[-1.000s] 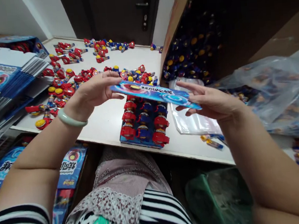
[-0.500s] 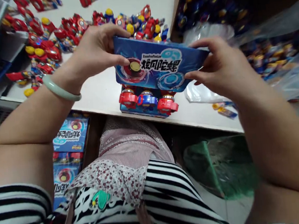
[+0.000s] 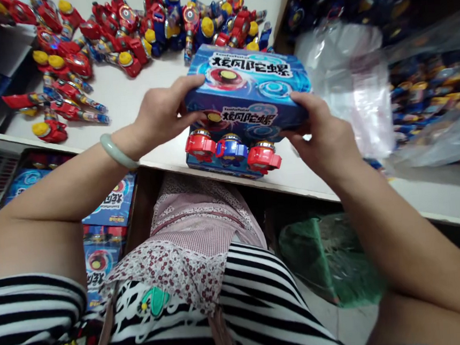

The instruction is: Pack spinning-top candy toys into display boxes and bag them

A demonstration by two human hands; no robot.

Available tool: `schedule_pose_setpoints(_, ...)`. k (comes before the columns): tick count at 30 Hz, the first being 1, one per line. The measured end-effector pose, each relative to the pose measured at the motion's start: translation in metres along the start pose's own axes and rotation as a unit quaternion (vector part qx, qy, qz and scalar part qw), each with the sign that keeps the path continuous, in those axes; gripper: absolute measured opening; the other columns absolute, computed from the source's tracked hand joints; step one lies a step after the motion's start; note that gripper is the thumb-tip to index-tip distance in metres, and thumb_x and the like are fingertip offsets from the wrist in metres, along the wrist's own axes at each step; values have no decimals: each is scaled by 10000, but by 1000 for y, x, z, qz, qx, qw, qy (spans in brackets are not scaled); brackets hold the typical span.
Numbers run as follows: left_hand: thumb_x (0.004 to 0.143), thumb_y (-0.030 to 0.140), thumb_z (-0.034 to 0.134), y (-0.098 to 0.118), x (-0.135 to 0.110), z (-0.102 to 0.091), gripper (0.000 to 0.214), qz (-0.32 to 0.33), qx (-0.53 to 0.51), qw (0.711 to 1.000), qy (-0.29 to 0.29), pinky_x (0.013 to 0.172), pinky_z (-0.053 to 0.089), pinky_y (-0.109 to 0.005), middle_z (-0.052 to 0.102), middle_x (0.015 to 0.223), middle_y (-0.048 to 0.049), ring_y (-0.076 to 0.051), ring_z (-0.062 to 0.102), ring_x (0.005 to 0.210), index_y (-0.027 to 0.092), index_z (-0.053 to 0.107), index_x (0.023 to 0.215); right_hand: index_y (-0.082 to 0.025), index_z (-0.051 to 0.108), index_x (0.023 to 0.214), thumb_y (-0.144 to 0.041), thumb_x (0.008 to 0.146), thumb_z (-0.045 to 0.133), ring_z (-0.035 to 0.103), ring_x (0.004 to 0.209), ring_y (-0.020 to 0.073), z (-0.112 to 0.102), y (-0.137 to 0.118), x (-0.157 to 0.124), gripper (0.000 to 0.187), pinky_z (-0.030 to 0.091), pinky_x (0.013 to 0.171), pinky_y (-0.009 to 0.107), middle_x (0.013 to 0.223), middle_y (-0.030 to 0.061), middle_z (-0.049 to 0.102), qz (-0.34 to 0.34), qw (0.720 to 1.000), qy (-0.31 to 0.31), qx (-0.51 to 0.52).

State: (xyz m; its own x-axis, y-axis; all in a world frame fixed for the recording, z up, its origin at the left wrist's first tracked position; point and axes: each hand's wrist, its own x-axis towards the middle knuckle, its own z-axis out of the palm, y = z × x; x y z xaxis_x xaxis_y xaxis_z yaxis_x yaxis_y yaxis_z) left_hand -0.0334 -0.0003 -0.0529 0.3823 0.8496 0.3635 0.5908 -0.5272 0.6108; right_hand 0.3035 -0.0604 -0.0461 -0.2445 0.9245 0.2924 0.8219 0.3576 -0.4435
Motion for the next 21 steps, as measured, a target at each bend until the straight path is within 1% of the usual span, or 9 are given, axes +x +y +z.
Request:
schedule_pose_setpoints(4, 782, 351, 725, -8, -5, 3, 530, -17, -25, 999, -33, 916, 503, -359, 638, 1053, -57, -264, 642, 1070, 235, 563, 1273, -299, 454, 1468, -225, 869, 659, 691, 894, 215, 8, 7, -8, 637, 579, 864, 400, 1174, 65, 663, -23, 999, 35, -19)
schedule_pose_setpoints(7, 799, 358, 715, -9, -2, 2, 516, -39, -27, 998, -28, 913, 502, -360, 622, 998, -52, -250, 643, 1044, 232, 561, 1275, -313, 475, 1455, -238, 880, 661, 683, 904, 220, 11, 9, -8, 609, 566, 873, 390, 1183, 77, 639, -12, 997, 55, -43)
schedule_pose_setpoints(9, 798, 359, 720, -5, 0, 0, 521, -35, -19, 999, -25, 867, 507, -357, 628, 981, -50, -232, 649, 949, 222, 561, 1276, -329, 480, 1447, -262, 894, 653, 677, 873, 209, 9, 9, -8, 583, 566, 866, 380, 1167, 70, 635, -5, 998, 50, -26)
schedule_pose_setpoints(11, 805, 360, 719, -1, 1, -3, 555, -6, 27, 999, -29, 837, 499, -364, 641, 983, -54, -205, 630, 843, 197, 549, 1307, -314, 488, 1441, -283, 899, 652, 670, 852, 198, 6, 7, -8, 566, 567, 865, 381, 1165, 70, 633, -7, 999, 40, -7)
schedule_pose_setpoints(14, 833, 349, 690, 4, -1, -7, 575, 41, 93, 994, -32, 790, 484, -358, 655, 998, -66, -173, 591, 756, 162, 525, 1351, -293, 497, 1437, -287, 898, 648, 662, 853, 200, 1, 5, -9, 560, 566, 871, 398, 1150, 70, 635, -5, 999, 35, 11)
schedule_pose_setpoints(16, 836, 342, 684, 2, -6, -8, 572, 45, 77, 995, -42, 741, 478, -333, 659, 994, -54, -160, 589, 721, 180, 521, 1360, -314, 492, 1441, -294, 898, 637, 659, 862, 208, 1, 6, -12, 563, 571, 862, 406, 1129, 58, 640, 4, 999, 19, 32)
schedule_pose_setpoints(19, 847, 352, 675, -10, -16, -3, 545, 49, 47, 996, -60, 721, 482, -311, 678, 997, -41, -157, 613, 725, 205, 540, 1355, -346, 479, 1446, -301, 906, 600, 655, 896, 219, 14, 11, -20, 555, 573, 851, 404, 1097, 42, 638, 18, 998, -23, 64)
schedule_pose_setpoints(21, 843, 367, 679, -24, -22, 7, 527, 52, 65, 995, -58, 756, 492, -323, 696, 973, -49, -172, 624, 765, 198, 573, 1331, -353, 495, 1435, -282, 913, 554, 646, 891, 217, 29, 15, -26, 530, 569, 837, 393, 1037, 37, 622, 29, 997, -23, 60)
